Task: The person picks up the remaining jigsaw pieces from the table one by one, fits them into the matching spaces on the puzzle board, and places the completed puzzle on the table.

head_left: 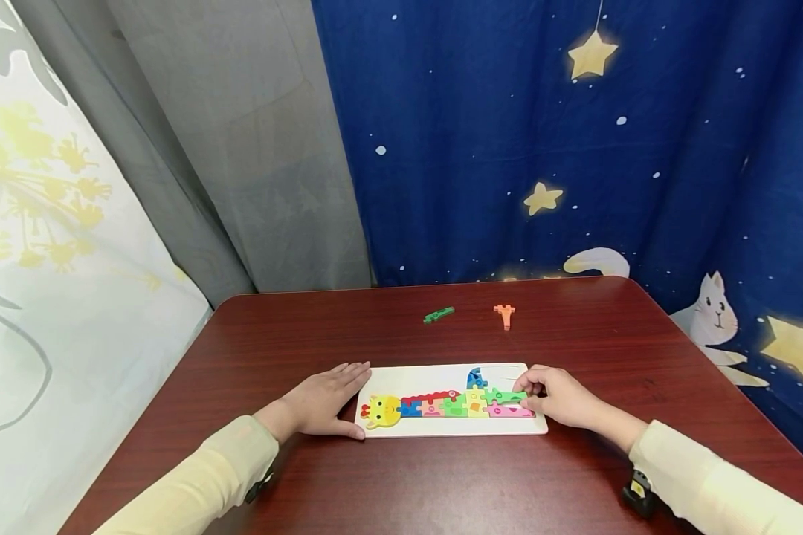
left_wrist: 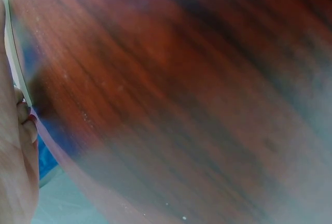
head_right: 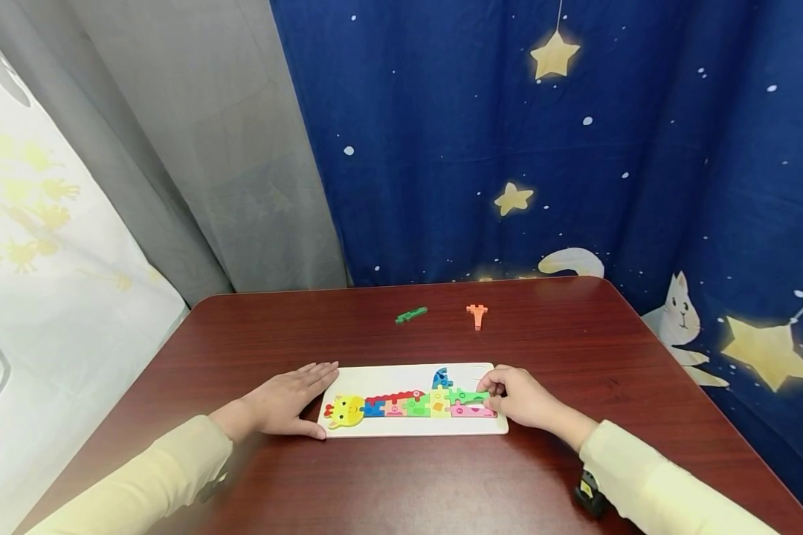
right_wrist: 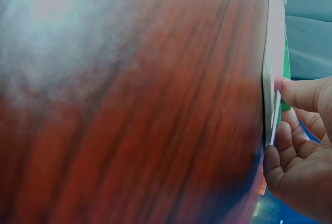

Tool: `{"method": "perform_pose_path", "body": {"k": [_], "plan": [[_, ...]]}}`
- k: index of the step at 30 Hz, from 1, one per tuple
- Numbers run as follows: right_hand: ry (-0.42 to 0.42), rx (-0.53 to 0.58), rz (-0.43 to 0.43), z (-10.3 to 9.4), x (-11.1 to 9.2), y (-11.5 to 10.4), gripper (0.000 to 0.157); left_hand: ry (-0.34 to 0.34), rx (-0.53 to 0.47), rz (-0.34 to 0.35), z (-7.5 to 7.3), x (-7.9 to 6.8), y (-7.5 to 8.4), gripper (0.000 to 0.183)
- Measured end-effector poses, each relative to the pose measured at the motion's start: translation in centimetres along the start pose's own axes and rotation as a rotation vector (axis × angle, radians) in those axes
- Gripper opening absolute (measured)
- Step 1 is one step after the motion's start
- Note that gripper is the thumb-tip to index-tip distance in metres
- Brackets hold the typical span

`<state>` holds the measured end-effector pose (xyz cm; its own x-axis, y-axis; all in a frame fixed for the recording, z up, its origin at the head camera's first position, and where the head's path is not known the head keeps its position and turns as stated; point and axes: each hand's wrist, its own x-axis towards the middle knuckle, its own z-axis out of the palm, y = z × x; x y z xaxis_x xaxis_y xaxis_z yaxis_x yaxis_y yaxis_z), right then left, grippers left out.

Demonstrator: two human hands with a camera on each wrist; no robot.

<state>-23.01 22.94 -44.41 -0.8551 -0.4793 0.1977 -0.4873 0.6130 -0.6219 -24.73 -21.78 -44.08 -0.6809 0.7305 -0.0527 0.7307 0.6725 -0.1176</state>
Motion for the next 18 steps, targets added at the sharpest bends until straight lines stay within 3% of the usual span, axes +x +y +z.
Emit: {"method": "perform_pose_path", "body": {"k": [18], "plan": [[-0.048, 0.049, 0.041, -0.13, 0.23, 0.06, 0.013, -0.015, 0.003, -0.017, 0.32, 0.11, -0.18, 0.112]]}}
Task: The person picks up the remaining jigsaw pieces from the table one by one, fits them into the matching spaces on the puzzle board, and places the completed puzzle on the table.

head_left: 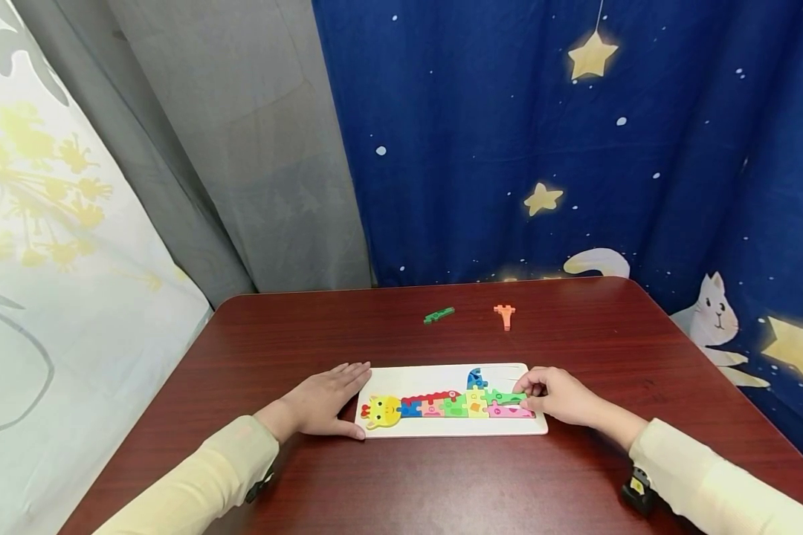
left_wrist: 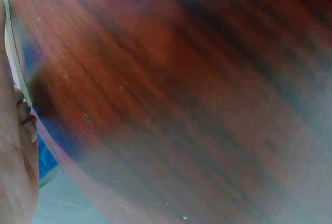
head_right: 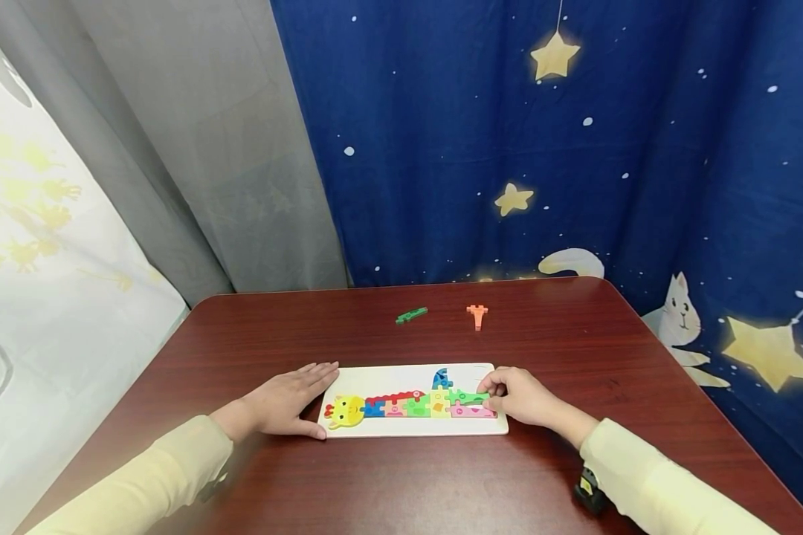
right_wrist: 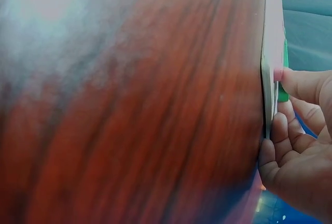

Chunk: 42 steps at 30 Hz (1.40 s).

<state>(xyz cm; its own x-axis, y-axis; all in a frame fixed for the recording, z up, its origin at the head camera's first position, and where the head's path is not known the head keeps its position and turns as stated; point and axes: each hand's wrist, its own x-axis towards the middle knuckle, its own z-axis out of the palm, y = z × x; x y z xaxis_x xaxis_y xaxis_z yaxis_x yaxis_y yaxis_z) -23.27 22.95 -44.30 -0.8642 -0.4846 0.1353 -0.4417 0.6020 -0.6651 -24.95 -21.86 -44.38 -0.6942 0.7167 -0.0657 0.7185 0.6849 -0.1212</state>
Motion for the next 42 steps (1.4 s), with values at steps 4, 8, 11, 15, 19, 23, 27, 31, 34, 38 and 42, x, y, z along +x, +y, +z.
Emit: {"method": "perform_pose_path", "body": {"k": [4, 8, 11, 15, 19, 23, 27, 31, 34, 38, 42], "plan": [[0.001, 0.005, 0.005, 0.05, 0.01, -0.05, 0.013, -0.001, 0.000, 0.000, -0.04, -0.01, -0.01, 0.112], [0.001, 0.007, 0.009, 0.06, -0.01, 0.01, 0.013, 0.000, 0.001, 0.002, -0.07, 0.00, 0.01, 0.112], [-0.003, 0.009, 0.018, 0.01, 0.00, 0.05, 0.013, 0.002, 0.004, 0.002, -0.09, 0.02, 0.00, 0.112], [-0.014, 0.016, 0.029, -0.06, 0.06, 0.13, 0.013, 0.001, 0.006, 0.001, -0.10, 0.03, 0.00, 0.112], [-0.022, 0.036, 0.038, -0.11, 0.12, 0.19, 0.013, 0.000, 0.005, 0.005, -0.12, 0.02, 0.00, 0.112], [-0.029, 0.063, 0.049, -0.13, 0.13, 0.19, 0.013, 0.001, 0.002, 0.005, -0.14, 0.00, 0.02, 0.112], [-0.038, 0.087, 0.068, -0.11, 0.10, 0.24, 0.014, -0.008, 0.001, -0.003, -0.14, -0.01, 0.04, 0.113], [-0.041, 0.100, 0.077, -0.08, 0.07, 0.33, 0.014, -0.013, -0.004, -0.008, -0.17, 0.01, 0.06, 0.113], [-0.041, 0.105, 0.079, -0.08, 0.06, 0.34, 0.014, -0.014, -0.007, -0.009, -0.23, 0.02, 0.09, 0.113], [-0.041, 0.105, 0.073, -0.13, 0.07, 0.28, 0.014, -0.014, -0.007, -0.010, -0.30, 0.00, 0.13, 0.113], [-0.042, 0.105, 0.065, -0.17, 0.10, 0.28, 0.014, -0.013, -0.007, -0.012, -0.32, 0.00, 0.16, 0.113]]}}
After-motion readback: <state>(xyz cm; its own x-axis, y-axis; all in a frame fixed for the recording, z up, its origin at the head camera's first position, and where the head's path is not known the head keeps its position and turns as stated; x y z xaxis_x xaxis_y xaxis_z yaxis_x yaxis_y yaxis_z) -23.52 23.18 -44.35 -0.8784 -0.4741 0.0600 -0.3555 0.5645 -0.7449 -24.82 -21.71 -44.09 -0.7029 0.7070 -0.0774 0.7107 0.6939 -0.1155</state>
